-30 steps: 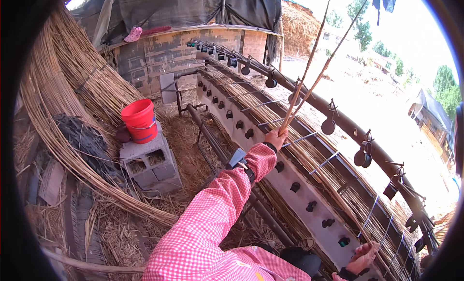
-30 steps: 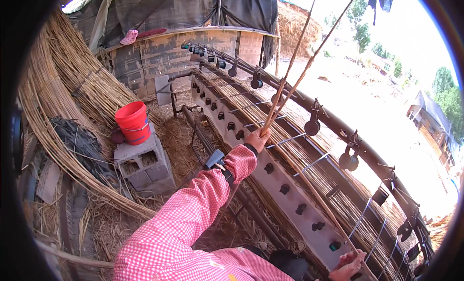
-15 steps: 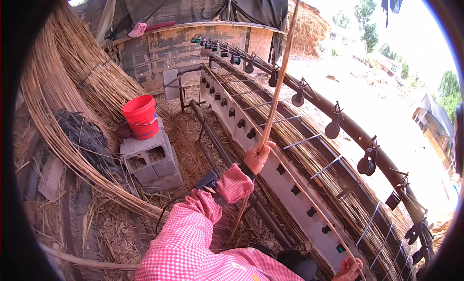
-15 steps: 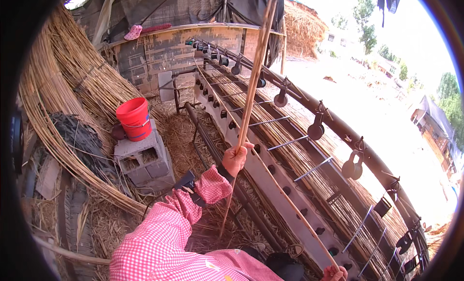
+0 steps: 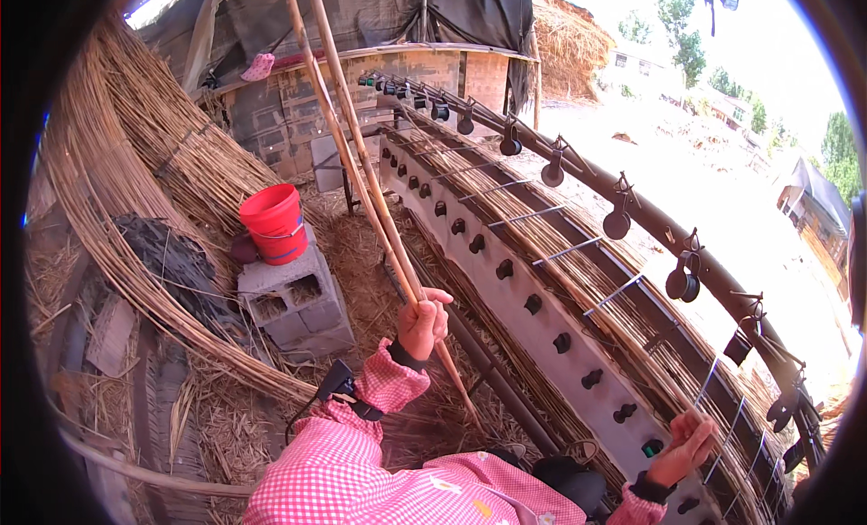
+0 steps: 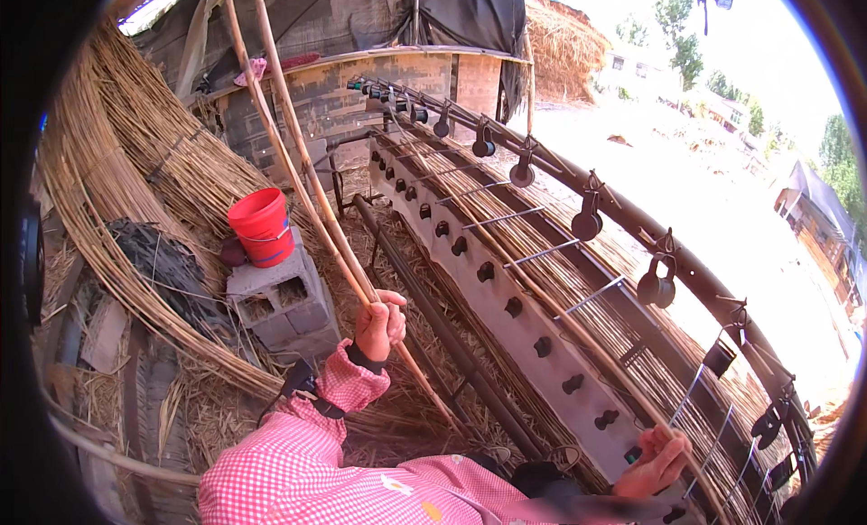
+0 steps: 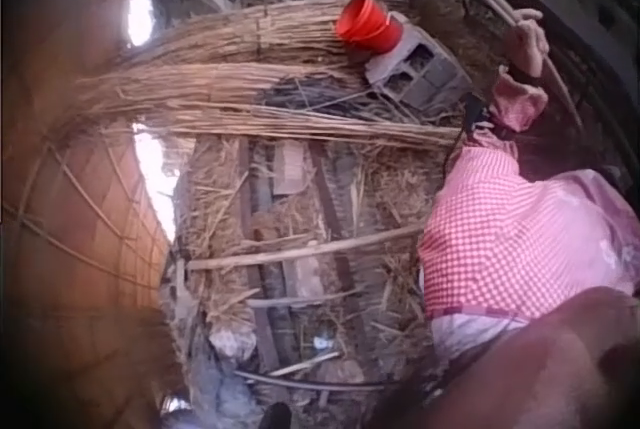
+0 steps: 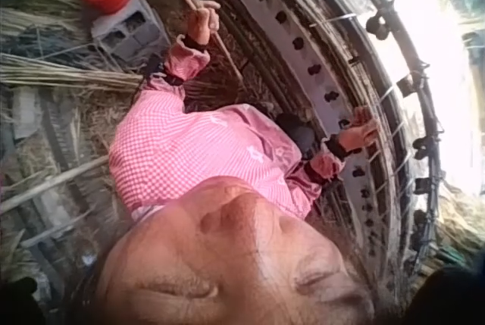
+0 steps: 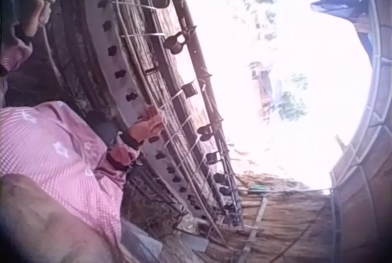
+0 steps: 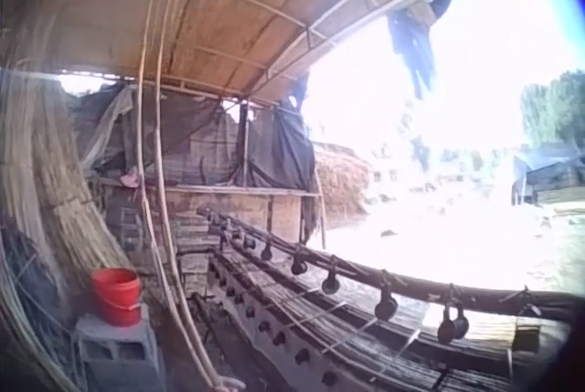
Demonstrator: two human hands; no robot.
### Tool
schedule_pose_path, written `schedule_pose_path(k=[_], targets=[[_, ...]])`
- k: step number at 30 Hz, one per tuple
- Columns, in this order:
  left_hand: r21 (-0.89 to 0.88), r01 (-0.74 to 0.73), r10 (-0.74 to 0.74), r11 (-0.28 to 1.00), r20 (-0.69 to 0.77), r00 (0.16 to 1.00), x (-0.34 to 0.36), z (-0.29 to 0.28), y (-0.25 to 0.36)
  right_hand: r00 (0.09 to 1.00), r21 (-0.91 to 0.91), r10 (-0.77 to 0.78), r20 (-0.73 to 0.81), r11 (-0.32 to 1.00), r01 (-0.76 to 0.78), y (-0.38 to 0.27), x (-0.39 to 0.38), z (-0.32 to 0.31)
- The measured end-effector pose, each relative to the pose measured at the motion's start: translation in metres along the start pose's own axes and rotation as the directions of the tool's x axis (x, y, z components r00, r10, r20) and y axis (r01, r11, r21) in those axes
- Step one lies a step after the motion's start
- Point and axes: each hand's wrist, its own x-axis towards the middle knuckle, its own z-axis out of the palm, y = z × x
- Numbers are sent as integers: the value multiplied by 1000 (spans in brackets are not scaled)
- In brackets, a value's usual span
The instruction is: Feeding straw bundles into a weaving machine and managing the twine spools.
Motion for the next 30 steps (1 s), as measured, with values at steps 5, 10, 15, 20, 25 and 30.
schedule_pose_path(k=[5,10,15,20,25,30], targets=[[33,3,-5,999,58,998,-43,13,-11,879,283,427,-213,888,-363,92,116,-41],[58,-10,6,998,63,998,-59,17,1,791,188,514,-333,858,-478,122,135,-55],[80,11,-22,997,143,990,-69,29,5,753,-143,658,4,745,-651,105,115,-7],[-26,29,-23,999,207,978,-66,65,-3,342,-383,402,849,915,-124,53,-29,77],[-72,94,-62,993,354,933,-62,95,15,249,29,-78,965,980,198,64,-141,107],[34,109,-114,993,402,908,-51,48,23,476,14,-168,863,951,310,42,-115,105]])
